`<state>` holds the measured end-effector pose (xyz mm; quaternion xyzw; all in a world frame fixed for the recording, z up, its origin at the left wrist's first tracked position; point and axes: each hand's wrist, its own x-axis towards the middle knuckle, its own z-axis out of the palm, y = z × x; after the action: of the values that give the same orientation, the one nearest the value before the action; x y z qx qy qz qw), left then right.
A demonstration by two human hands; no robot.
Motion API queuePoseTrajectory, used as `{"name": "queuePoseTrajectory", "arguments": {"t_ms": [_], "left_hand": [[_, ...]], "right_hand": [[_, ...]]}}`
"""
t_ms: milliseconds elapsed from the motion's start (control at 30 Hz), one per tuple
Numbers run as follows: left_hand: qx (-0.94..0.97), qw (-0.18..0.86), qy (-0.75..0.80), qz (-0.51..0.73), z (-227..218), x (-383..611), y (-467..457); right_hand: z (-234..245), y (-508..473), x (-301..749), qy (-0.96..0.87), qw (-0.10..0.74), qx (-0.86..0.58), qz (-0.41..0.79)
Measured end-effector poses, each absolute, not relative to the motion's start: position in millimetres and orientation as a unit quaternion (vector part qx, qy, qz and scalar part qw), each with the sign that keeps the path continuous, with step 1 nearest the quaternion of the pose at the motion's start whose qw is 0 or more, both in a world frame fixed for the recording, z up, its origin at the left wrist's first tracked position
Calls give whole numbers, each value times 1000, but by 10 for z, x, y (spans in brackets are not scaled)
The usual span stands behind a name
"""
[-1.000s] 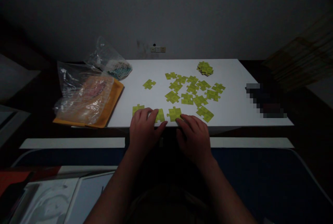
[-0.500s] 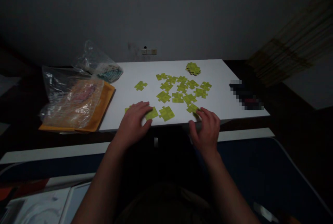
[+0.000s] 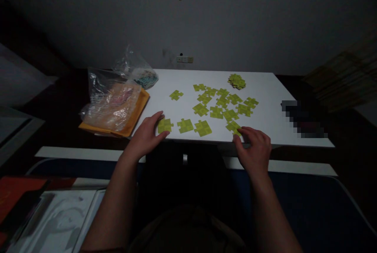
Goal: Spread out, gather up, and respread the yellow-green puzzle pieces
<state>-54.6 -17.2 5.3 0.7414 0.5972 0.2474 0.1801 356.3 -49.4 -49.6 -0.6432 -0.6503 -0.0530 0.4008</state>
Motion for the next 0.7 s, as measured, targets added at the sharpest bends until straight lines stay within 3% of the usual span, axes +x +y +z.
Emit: {"name": "queuePoseTrajectory", "arguments": {"t_ms": [267,367,533,700], "left_hand": [[748,179,592,240,72,-544,-137],[773,167,572,217,210,-610,157],[782,131,577,195,324,-426,970],[790,107,581,168,133,-186,1408]], "right_hand": [[-337,-430,3463,-670,399,-620,-89],[-116,-240,3291,-735,385,-557,-37],[158,314,2914,-852,282,-432,87],[193,676,2714,-873,199,-444,45]]}}
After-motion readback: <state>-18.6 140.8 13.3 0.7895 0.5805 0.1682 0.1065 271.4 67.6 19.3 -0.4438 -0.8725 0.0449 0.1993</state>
